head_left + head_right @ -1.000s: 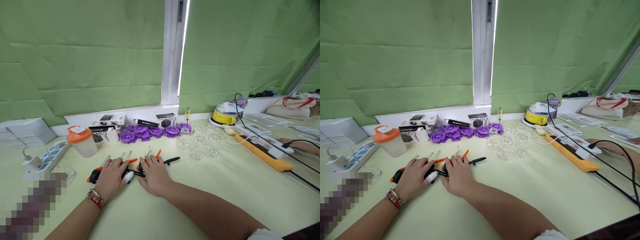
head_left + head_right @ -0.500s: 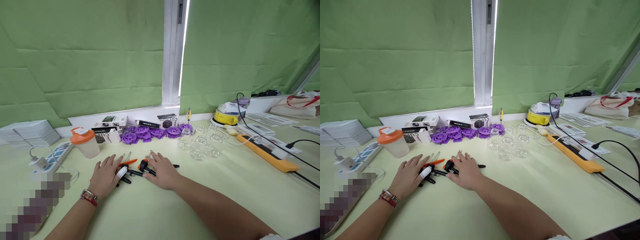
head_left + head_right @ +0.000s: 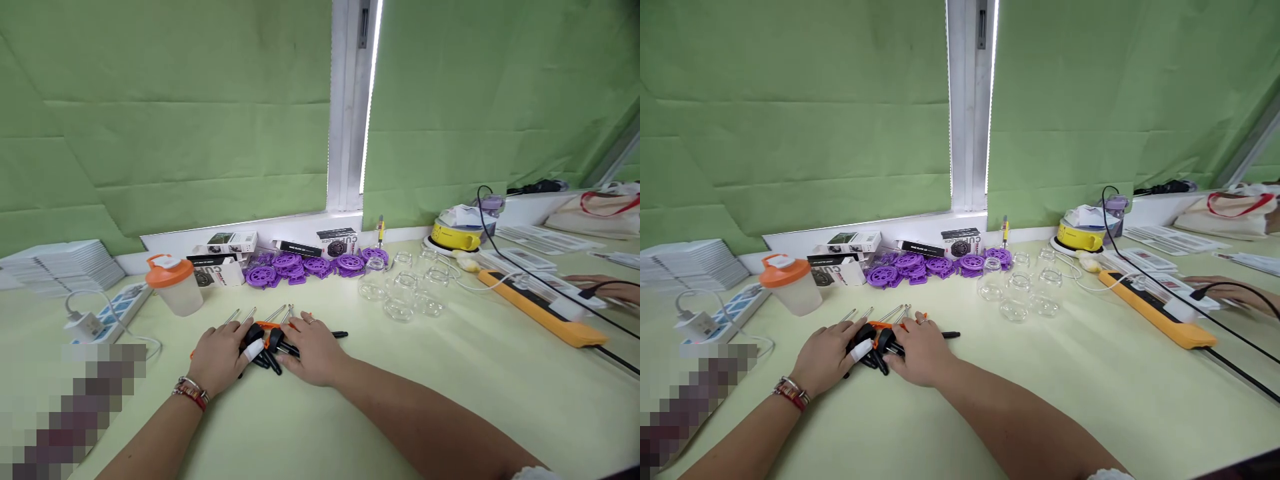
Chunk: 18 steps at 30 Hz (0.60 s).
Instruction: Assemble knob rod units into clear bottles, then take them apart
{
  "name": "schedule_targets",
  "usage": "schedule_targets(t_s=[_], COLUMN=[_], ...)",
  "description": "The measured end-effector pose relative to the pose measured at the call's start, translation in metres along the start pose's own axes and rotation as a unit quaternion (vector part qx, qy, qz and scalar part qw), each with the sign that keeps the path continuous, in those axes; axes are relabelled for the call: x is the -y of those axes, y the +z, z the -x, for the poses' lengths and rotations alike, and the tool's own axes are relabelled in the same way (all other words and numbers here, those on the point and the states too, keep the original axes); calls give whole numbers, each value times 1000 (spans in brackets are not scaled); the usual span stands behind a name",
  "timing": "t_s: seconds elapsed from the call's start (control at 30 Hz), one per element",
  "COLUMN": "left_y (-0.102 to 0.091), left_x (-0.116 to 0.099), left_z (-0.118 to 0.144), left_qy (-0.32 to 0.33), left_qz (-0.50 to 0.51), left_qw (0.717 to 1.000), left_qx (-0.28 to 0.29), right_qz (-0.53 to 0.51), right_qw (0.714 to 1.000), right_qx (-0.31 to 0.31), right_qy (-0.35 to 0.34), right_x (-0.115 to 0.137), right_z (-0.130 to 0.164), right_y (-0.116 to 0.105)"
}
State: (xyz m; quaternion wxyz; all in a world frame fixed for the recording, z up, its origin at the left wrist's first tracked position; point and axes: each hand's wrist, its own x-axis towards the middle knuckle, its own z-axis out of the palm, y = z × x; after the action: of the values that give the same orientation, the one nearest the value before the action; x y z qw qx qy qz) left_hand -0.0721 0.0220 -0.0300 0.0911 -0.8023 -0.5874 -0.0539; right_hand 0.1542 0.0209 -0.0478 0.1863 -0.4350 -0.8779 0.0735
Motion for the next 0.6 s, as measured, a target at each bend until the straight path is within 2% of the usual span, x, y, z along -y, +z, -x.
schedule_targets(t_s=[0.3,0.43,0.53,0.6], left_y=[7,9,7,2], left_x=[5,7,7,3], left_z=[-2,-1,0,1], left_qy=[-2,2,1,-5], left_qz=[-7,-3,-20,-33], left_qw=[1000,999,996,993], left_qx=[-20,-46,-85,-115], right_qz=[11,-2,-8,1], right_qw=[1000,1000,998,992], right_qx=[-9,-17,-59,-116], right_qy=[-2,0,13,39], right_x=[0,1,-5,-16], right_z=[0,2,4,8], right_y=[1,-5,-20,-37])
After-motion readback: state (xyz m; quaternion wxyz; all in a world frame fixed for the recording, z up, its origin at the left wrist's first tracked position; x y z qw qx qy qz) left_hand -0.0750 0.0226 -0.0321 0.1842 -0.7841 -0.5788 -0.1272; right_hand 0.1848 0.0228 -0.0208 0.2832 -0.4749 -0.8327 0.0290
